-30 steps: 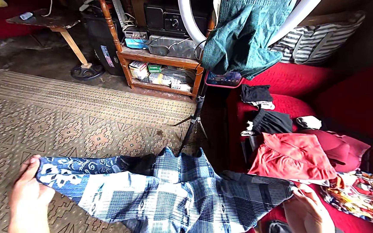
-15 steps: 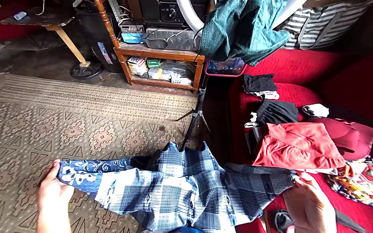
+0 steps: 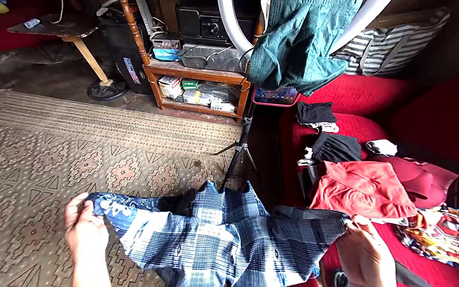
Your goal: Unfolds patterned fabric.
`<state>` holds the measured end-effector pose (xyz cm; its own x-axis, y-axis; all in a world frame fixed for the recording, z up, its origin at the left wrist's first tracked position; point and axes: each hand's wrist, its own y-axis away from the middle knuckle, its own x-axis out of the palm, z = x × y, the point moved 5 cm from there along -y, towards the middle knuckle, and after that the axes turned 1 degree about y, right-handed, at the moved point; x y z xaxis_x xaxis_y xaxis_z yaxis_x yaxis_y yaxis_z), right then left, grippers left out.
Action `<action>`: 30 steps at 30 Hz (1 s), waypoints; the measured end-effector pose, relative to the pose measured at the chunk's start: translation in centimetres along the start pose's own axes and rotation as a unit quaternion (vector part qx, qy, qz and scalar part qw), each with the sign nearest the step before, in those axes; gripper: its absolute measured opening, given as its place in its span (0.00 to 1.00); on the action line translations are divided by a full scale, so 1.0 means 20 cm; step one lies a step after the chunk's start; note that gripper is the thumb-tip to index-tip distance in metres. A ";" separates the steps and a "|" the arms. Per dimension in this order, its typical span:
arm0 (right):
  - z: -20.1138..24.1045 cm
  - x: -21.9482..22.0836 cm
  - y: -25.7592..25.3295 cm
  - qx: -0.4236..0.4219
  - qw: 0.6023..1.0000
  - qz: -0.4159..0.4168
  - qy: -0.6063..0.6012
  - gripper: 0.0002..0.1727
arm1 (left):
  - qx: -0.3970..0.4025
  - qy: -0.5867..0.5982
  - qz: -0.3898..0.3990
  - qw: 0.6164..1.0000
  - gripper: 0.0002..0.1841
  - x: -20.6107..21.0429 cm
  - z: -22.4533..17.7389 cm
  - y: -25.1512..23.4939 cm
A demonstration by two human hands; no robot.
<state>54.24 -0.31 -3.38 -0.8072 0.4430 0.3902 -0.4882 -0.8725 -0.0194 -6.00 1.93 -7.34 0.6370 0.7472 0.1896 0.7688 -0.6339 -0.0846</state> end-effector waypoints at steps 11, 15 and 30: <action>-0.06 -0.07 0.02 0.011 1.000 -0.009 -0.002 0.19 | 0.031 0.000 0.035 0.999 0.11 0.02 -0.04 0.03; -0.08 -0.04 0.03 0.023 1.000 -0.002 0.005 0.19 | 0.020 0.008 0.024 0.999 0.12 -0.04 -0.02 0.03; -0.03 -0.05 0.04 0.020 0.999 0.031 -0.036 0.18 | 0.009 0.022 0.020 1.000 0.13 -0.09 0.00 0.03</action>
<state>54.36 -1.29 -4.38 -0.8091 0.3731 0.4540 -0.4235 -0.9059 -0.0102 -6.69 0.15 -7.67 0.6646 0.7116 0.2279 0.7438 -0.6590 -0.1114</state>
